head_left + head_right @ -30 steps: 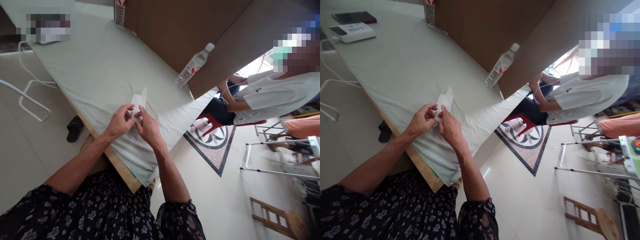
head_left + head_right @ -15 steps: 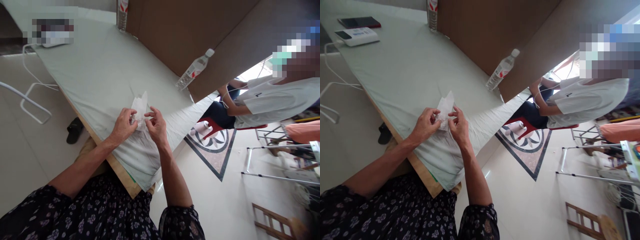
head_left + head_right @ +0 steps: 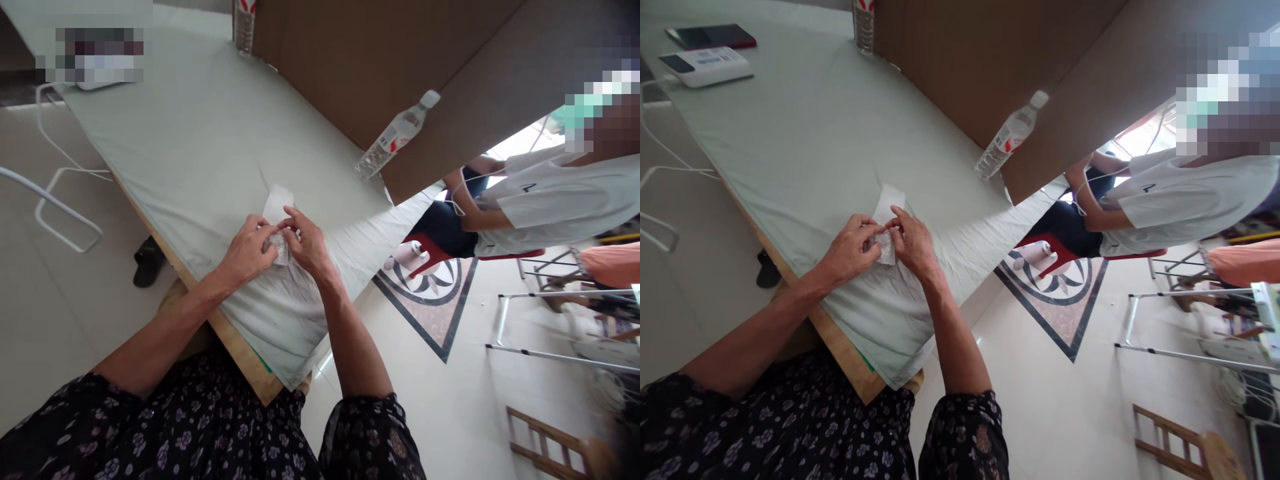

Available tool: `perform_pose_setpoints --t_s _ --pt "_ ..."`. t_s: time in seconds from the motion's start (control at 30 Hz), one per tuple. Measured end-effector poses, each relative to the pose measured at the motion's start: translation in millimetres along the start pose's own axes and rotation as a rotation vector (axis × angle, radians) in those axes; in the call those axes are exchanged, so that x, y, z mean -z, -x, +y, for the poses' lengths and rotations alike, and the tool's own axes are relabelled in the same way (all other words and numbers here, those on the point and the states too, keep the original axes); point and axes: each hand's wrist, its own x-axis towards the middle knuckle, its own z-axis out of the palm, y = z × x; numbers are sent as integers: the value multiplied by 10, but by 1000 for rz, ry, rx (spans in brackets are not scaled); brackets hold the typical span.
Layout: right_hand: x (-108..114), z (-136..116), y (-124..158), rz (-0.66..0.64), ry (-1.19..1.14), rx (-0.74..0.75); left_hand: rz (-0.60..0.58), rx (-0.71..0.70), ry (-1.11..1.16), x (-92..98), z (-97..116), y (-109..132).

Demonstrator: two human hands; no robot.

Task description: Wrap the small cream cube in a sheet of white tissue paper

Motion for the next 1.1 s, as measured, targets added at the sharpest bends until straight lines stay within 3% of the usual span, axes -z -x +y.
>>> perform_pose_setpoints --t_s 0.17,0.27,0.37,0.7,0.9,1.1 --pt "74 89 -91 152 -87 -252 14 -20 -6 -9 -9 3" --pt "91 167 -231 67 -174 -462 34 -44 -26 -16 -14 17" --pt "45 235 -403 -8 -243 -536 36 -58 -43 -18 -13 31" --pt "-112 278 -673 -97 -367 -432 44 -161 -107 -3 41 56" --pt "-105 195 -558 -49 -682 -319 -41 -121 -96 31 14 12" --pt "-16 -24 -331 -58 -679 -203 28 -37 -23 18 17 50"
